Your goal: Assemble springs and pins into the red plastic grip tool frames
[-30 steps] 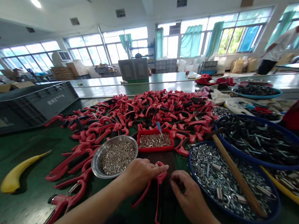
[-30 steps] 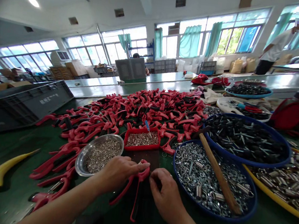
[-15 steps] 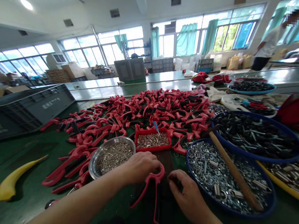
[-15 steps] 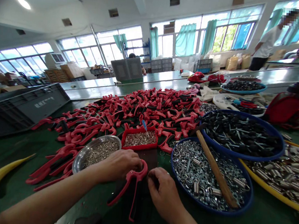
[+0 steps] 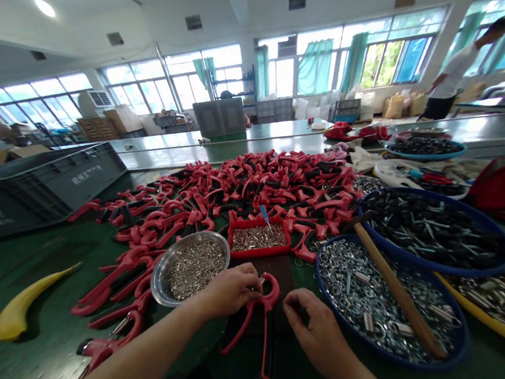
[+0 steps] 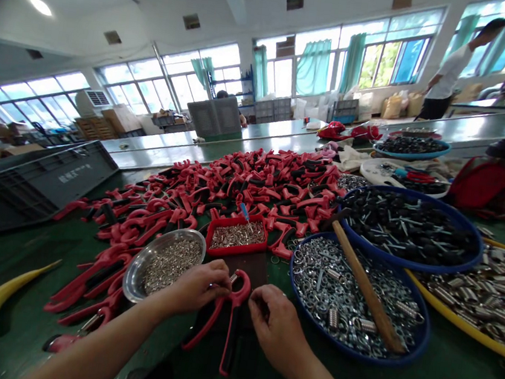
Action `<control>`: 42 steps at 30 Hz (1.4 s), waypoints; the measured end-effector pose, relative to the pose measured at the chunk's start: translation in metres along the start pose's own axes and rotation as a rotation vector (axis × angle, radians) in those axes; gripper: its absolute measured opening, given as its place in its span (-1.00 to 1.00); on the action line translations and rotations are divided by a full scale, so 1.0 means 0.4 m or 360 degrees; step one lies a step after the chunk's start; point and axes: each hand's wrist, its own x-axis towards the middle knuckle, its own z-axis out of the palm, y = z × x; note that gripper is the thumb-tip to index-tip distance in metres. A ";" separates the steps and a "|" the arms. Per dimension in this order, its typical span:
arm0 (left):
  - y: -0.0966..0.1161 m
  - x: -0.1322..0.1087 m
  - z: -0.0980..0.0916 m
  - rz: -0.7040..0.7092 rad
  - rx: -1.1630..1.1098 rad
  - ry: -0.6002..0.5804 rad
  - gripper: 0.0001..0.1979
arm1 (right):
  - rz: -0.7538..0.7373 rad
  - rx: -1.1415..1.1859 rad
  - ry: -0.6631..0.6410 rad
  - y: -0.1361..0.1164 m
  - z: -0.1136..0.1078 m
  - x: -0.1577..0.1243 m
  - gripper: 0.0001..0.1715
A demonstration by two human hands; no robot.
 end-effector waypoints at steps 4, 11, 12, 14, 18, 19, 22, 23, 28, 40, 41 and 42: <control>0.018 -0.011 0.016 -0.0105 0.0139 0.0151 -0.85 | -0.0004 0.0009 -0.0009 0.002 0.002 0.000 -0.82; 0.046 -0.025 0.029 -0.0117 0.0415 0.0178 -0.82 | -0.0008 0.0028 -0.0019 -0.003 -0.002 -0.004 -0.83; 0.047 -0.026 0.031 -0.0116 0.0431 0.0194 -0.82 | -0.0005 0.0027 -0.0018 -0.003 -0.002 -0.004 -0.84; 0.050 -0.028 0.037 -0.0129 0.0453 0.0227 -0.82 | 0.0000 0.0023 -0.0018 -0.002 -0.002 -0.005 -0.84; 0.056 -0.037 0.054 -0.0137 0.0558 0.0214 -0.81 | -0.0010 0.0022 -0.0017 0.001 -0.003 -0.004 -0.84; 0.058 -0.039 0.059 -0.0145 0.0597 0.0211 -0.81 | -0.0014 0.0020 -0.0013 0.001 -0.003 -0.005 -0.84; 0.065 -0.045 0.071 -0.0189 0.0693 0.0214 -0.79 | -0.0018 0.0013 -0.0011 0.001 0.002 -0.008 -0.84; 0.068 -0.046 0.072 -0.0187 0.0718 0.0192 -0.79 | -0.0018 0.0006 -0.0010 -0.001 0.004 -0.008 -0.84; 0.076 -0.055 0.060 -0.0080 0.0754 0.0054 -0.77 | -0.0099 -0.0276 0.0025 -0.010 -0.033 0.000 -0.79; 0.056 -0.112 0.088 -0.0117 0.0484 0.0305 -0.68 | 0.0581 -0.1733 0.0035 0.178 -0.341 -0.007 -0.56; 0.061 -0.111 0.085 -0.0105 0.0486 0.0283 -0.69 | 0.0620 -0.1669 0.0038 0.189 -0.346 -0.001 -0.54; 0.067 -0.110 0.083 -0.0100 0.0486 0.0270 -0.69 | 0.0663 -0.1605 0.0035 0.198 -0.351 0.007 -0.53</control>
